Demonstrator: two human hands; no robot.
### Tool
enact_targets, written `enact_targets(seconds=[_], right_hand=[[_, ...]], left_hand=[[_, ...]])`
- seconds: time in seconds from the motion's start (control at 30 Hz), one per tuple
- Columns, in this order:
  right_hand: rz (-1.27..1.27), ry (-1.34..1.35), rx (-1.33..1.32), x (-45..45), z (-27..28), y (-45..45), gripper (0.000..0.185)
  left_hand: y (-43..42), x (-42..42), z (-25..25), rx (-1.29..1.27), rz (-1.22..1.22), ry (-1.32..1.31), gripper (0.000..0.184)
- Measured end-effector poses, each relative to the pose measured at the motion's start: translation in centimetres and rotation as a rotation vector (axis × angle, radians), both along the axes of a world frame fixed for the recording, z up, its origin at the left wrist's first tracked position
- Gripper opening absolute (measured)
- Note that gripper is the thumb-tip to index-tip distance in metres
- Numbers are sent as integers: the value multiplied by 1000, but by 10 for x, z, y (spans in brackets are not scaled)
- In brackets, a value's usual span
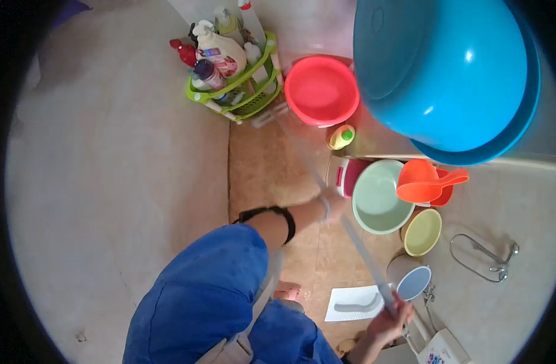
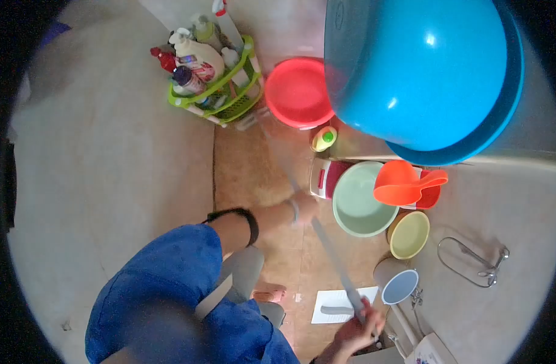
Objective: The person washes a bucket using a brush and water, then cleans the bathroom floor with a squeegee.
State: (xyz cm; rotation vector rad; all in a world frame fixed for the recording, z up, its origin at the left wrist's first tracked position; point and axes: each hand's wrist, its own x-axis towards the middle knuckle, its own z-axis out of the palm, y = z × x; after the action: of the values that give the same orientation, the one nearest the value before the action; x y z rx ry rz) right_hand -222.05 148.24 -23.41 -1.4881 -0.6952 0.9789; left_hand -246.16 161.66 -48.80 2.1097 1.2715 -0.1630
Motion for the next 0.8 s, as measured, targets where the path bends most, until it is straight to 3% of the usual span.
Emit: enact_targets(seconds=[0.1, 0.17, 0.23, 0.27, 0.33, 0.37, 0.4, 0.43, 0.47, 0.5, 0.57, 0.63, 0.7, 0.73, 0.77, 0.8], right_hand=[[-40, -46, -89, 45, 57, -43, 26], [-285, -241, -126, 30, 124, -41, 9], [-218, -249, -51, 51, 149, -55, 6], [-1, -1052, -149, 81, 146, -67, 9], [-155, -116, -85, 129, 106, -88, 31], [-8, -64, -254, 67, 107, -63, 38], [-33, -141, -241, 63, 67, -74, 34], [123, 5, 59, 58, 12, -84, 17], [108, 96, 26, 18, -4, -85, 14], [39, 187, 6, 2, -5, -86, 15], [22, 28, -15, 37, 8, -111, 19], [-95, -100, -145, 75, 53, -146, 23], [-127, -138, -102, 111, 91, -191, 27], [-293, -140, -101, 95, 124, -182, 13], [-165, -276, -109, 115, 126, -205, 18], [-105, -165, -56, 138, 118, -223, 21]], left_hand=[[-37, 44, 62, -34, -144, -156, 12], [-48, 83, 105, -127, -193, -245, 14], [-55, 101, 123, -157, -211, -272, 16], [-59, 110, 126, -137, -210, -277, 16], [-65, 105, 119, -127, -227, -192, 16], [-61, 80, 108, -136, -235, -109, 16], [-58, 58, 79, -120, -206, 6, 19], [-57, 23, 61, -37, -76, -110, 22], [-59, 7, 7, -99, -35, -33, 24], [-63, 19, 10, -113, -54, -37, 24], [-73, 34, 34, -123, -195, 17, 24], [-115, 100, 50, -142, -301, -13, 20], [-148, 153, 71, -155, -439, -149, 18], [-158, 170, 94, -194, -458, -175, 16], [-161, 179, 112, -223, -482, -194, 15], [-164, 184, 114, -216, -503, -191, 15]])
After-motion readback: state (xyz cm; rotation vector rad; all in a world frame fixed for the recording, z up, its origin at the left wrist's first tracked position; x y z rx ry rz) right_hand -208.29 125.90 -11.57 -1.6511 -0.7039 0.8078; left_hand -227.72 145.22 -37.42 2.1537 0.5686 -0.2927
